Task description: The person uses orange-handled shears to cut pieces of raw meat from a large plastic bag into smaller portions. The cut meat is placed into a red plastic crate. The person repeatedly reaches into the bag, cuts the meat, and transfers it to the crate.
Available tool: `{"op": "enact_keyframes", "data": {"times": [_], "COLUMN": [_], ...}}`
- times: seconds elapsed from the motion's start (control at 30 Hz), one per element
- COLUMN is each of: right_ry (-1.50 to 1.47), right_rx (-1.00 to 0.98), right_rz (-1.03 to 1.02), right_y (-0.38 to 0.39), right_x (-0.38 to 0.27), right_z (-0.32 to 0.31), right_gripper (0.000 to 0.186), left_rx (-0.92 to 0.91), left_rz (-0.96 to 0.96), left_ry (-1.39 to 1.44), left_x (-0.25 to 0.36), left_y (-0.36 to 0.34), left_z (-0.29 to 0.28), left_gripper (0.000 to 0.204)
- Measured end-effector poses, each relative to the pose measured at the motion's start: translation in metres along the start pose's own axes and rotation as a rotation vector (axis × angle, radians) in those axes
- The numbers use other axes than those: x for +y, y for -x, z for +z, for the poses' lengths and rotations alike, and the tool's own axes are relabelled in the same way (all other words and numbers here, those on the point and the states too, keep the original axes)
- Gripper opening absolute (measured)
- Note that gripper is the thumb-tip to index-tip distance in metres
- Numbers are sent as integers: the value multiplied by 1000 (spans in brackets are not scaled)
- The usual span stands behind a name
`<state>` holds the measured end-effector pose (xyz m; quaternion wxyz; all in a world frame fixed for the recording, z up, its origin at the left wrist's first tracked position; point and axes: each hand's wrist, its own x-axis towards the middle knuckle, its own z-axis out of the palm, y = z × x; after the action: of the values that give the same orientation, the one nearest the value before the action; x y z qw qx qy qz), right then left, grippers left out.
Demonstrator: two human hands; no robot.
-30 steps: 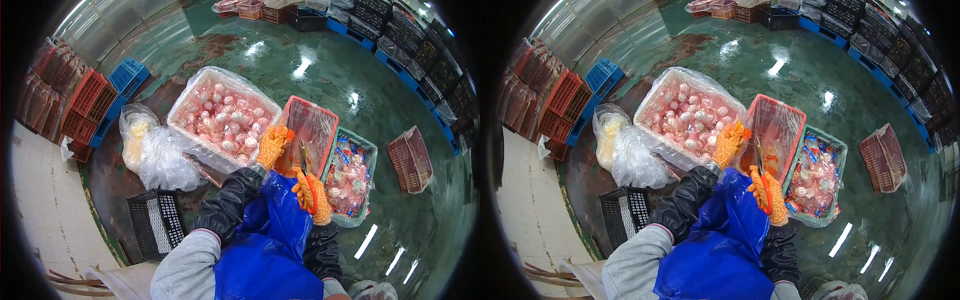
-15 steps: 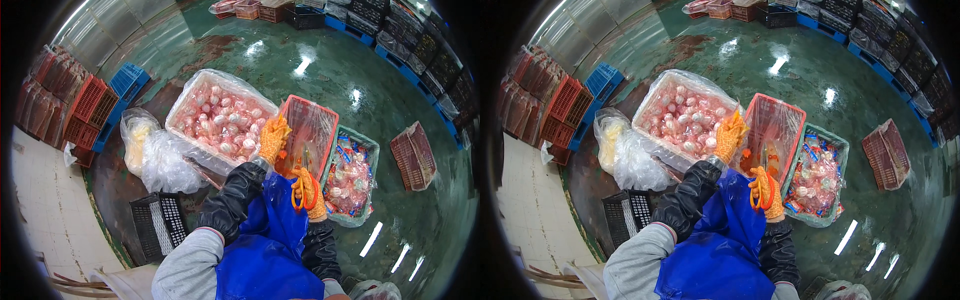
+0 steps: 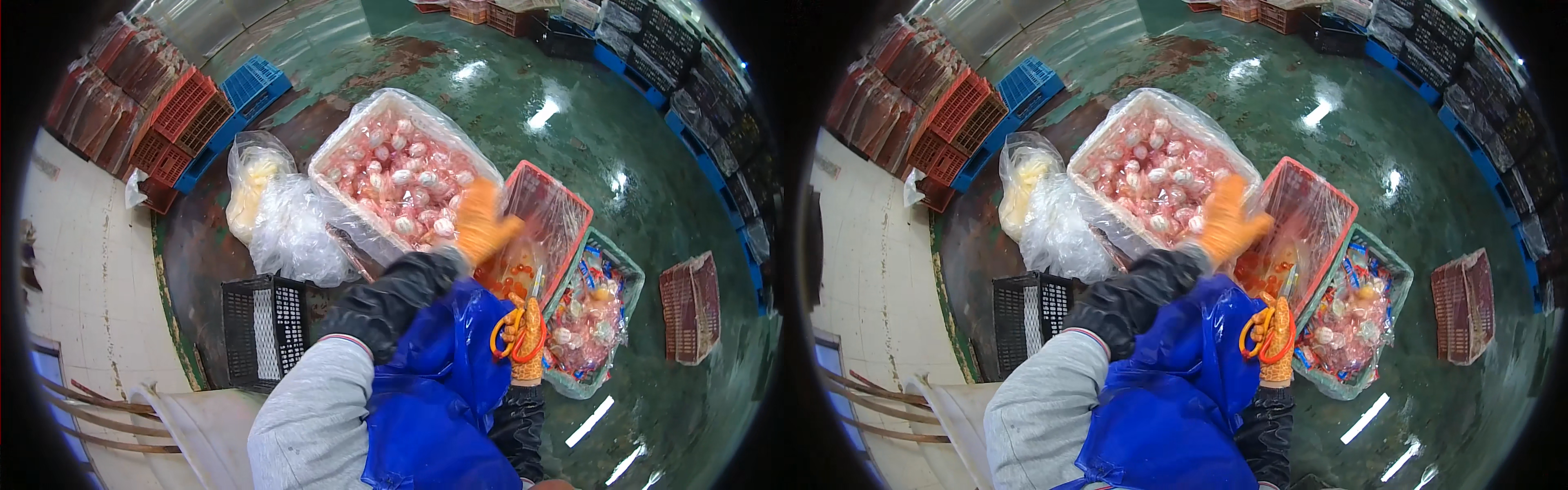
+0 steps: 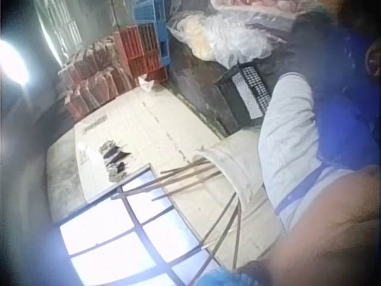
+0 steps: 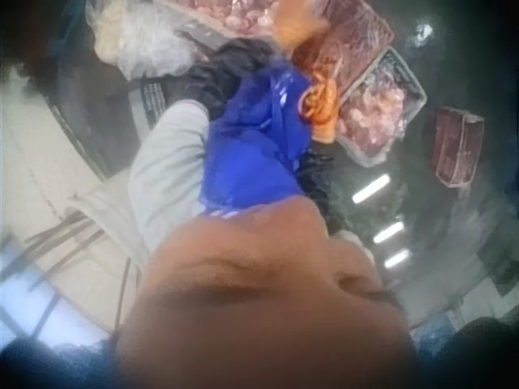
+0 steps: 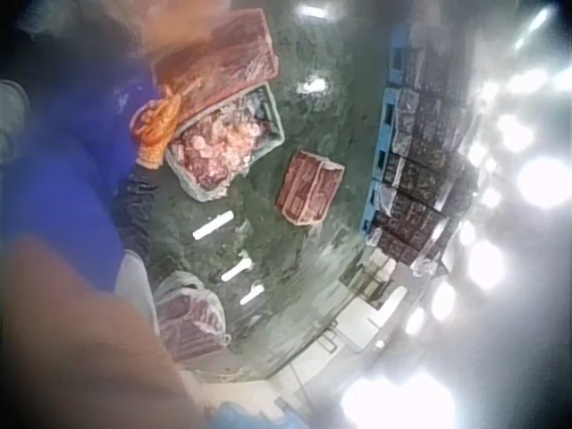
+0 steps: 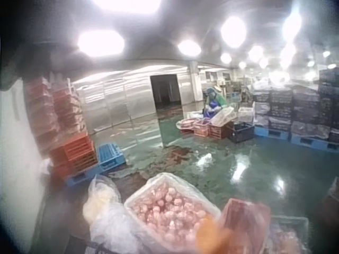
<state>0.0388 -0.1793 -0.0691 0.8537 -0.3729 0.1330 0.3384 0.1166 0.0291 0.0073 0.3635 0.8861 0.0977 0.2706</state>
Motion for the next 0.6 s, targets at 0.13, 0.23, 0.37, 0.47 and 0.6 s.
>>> {"op": "enact_keyframes", "data": {"times": [0.13, 0.23, 0.37, 0.47, 0.6], "right_ry": [-172, -199, -96, 18, 262], "right_rx": [-106, -106, -62, -11, 87], "right_rz": [45, 63, 34, -12, 23], "right_y": [-9, -13, -9, -11, -16], "right_x": [8, 11, 7, 11, 11], "right_z": [-9, -15, -7, -3, -11], "right_gripper": [52, 53, 51, 47, 32], "left_rx": [426, 118, 183, 49, -233], "left_rz": [-155, -224, -188, -324, 90], "left_ry": [-723, -1018, -606, 407, 694], "left_x": [-152, -187, -207, -226, -149], "left_y": [-8, -2, -19, -14, 16], "left_z": [-51, -81, -86, -81, -59], "left_gripper": [88, 59, 29, 17, 13]}}
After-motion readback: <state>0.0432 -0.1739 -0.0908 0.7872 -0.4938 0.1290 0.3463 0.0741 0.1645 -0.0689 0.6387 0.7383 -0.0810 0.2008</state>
